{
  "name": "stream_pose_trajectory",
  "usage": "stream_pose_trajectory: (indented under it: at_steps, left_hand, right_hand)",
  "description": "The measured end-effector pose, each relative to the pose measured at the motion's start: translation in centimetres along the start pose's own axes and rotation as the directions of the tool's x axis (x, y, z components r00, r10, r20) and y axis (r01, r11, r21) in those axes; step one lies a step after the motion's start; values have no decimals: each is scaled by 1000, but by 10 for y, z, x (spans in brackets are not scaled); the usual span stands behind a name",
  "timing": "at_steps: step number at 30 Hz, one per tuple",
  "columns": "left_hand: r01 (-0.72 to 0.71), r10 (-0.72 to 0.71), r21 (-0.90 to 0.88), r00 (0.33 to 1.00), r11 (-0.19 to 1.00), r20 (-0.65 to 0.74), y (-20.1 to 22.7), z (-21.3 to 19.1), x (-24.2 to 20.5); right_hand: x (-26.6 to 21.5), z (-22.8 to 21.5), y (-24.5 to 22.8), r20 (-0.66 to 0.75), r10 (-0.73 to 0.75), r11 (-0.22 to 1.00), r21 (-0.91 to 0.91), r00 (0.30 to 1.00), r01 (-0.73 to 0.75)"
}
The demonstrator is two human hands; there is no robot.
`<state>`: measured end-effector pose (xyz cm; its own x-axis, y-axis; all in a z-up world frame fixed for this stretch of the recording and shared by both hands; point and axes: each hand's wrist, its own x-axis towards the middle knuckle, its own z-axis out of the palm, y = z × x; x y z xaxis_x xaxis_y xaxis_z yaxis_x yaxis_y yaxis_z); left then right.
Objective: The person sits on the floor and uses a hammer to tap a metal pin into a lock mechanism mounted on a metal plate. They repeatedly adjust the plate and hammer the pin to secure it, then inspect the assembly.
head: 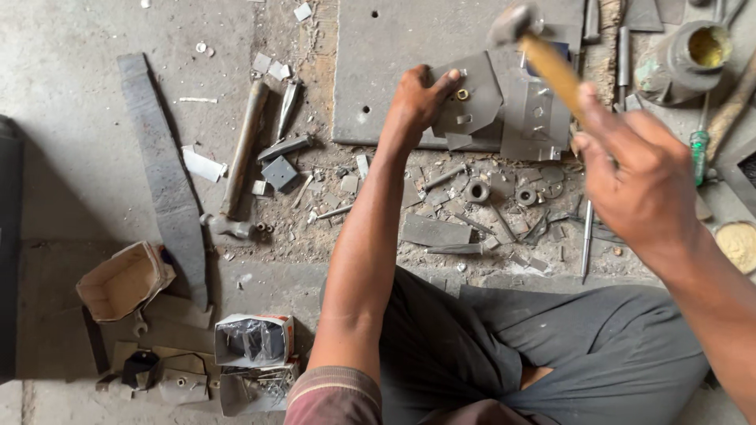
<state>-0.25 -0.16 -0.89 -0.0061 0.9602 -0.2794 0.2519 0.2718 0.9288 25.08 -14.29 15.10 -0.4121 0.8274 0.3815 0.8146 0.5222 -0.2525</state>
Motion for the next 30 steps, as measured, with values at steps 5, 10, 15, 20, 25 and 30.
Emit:
stream_pose_trajectory:
  at_steps: [5,10,15,20,25,30]
  left_hand:
    - [-15,15,-36,1000,999,6,8,0,0]
    - [45,-44,-20,998,999,35,5,-2,-4]
    - [19,-16,-80,999,997,37,7,0,-3]
    - [-14,16,-92,1000,996,24,7,-4,-4]
    - [6,-3,-206,1000,979,15,12,-6,-5]
    - [-228,222,-644,971,731,-92,13,-9,-9]
  right_hand:
    - [11,7,-7,309,123,967,-250,943,-44]
    - [11,1,-13,64,45,992,-120,997,-37]
    - [0,15,-5,205,180,978,-145,962,-152]
    - [-57,15,-19,186,540,775,269,821,-571]
    - [-123,82,-36,584,680,247,388,444,-888]
    - [-157,150,-21,776,510,151,345,372,-926]
